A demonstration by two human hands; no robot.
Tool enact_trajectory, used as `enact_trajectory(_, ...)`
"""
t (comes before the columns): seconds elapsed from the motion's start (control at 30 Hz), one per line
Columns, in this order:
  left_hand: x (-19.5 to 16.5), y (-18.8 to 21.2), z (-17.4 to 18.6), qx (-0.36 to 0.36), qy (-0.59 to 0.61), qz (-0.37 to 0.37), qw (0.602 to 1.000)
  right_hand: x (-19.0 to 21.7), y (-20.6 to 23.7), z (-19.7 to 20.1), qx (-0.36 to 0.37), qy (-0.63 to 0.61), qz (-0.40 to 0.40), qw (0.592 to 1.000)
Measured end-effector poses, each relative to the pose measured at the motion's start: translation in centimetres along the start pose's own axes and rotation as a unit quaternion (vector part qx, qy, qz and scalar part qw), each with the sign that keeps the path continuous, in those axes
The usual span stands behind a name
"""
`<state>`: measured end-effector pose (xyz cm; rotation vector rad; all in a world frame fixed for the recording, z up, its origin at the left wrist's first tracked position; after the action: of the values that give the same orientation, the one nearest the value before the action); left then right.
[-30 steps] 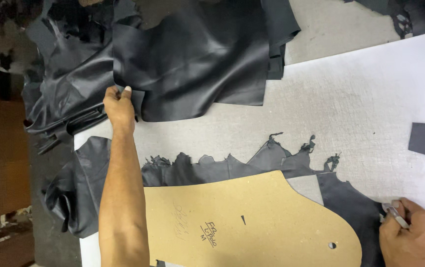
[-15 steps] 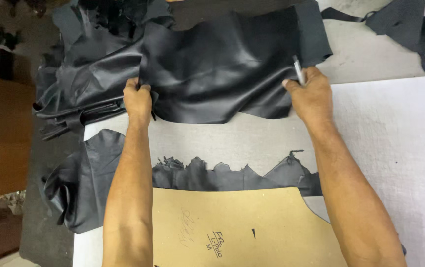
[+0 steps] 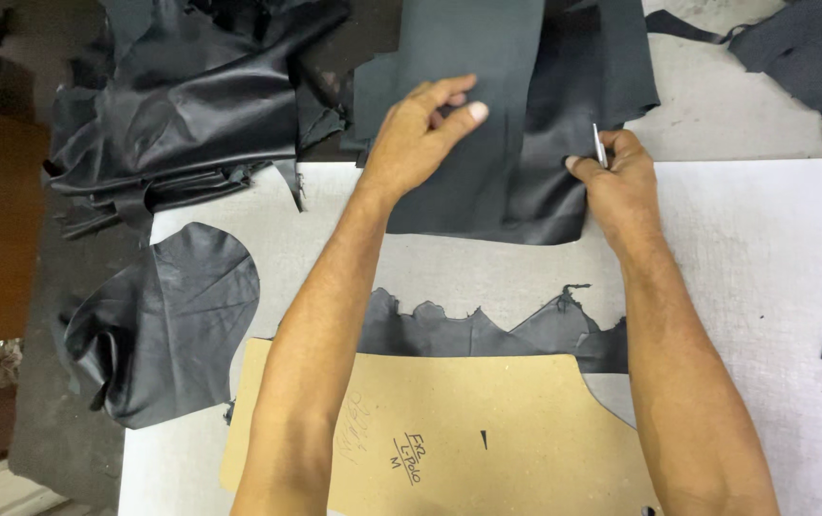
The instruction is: The person places a cardboard template on a large sheet of black leather, traces the outline with a pen, and cuts along the marked line using a utility knife. The cut leather piece is removed, and the process is repeated to produce multiple identical pieces, which are then stacked on the table.
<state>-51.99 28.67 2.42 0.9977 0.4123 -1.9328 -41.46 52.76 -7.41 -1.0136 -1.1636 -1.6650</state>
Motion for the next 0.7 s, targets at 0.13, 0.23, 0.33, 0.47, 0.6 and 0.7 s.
enact_trajectory(0.13,2.5,1.0,1.2,-0.176,-0.073,0.102,0.976,0.1,0.4,0.2,-0.011,-0.029,0.016,0.999)
enact_trajectory(0.23,4.3,1.0,0.8,-0.172,-0.019,0.182,0.968,-0.1,0.6,0.2,-0.003,-0.032,-0.018,0.999)
enact_trajectory(0.33,4.2,0.5,0.3,-0.141,0.038,0.208,0.967,0.4,0.8,0.1,0.011,-0.042,0.018,0.999)
enact_trajectory(0.47,2.0,-0.8,-0.1,-0.091,0.09,0.179,0.976,0.8,1.0,0.2,0.014,-0.038,0.033,0.999)
enact_trajectory(0.6,-2.9,-3.2,-0.4,-0.079,0.259,-0.003,0.963,0.8,1.0,0.4,0.015,-0.034,0.009,0.999)
enact_trajectory(0.7,-6.2,-5.1,-0.3,-0.05,0.278,-0.094,0.955,0.6,1.0,0.6,0.026,-0.099,0.035,0.994)
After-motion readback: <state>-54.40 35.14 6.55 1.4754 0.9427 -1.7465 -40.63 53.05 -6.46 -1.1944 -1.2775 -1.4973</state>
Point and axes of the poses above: each hand's wrist, its own y-axis away from the middle knuckle, its own z-axis out of the back of the hand, x = y × z, the point moved 5 cm from there along -y, towards the middle knuckle, and after that the axes turned 14 degrees about x, right-handed, at the moved point
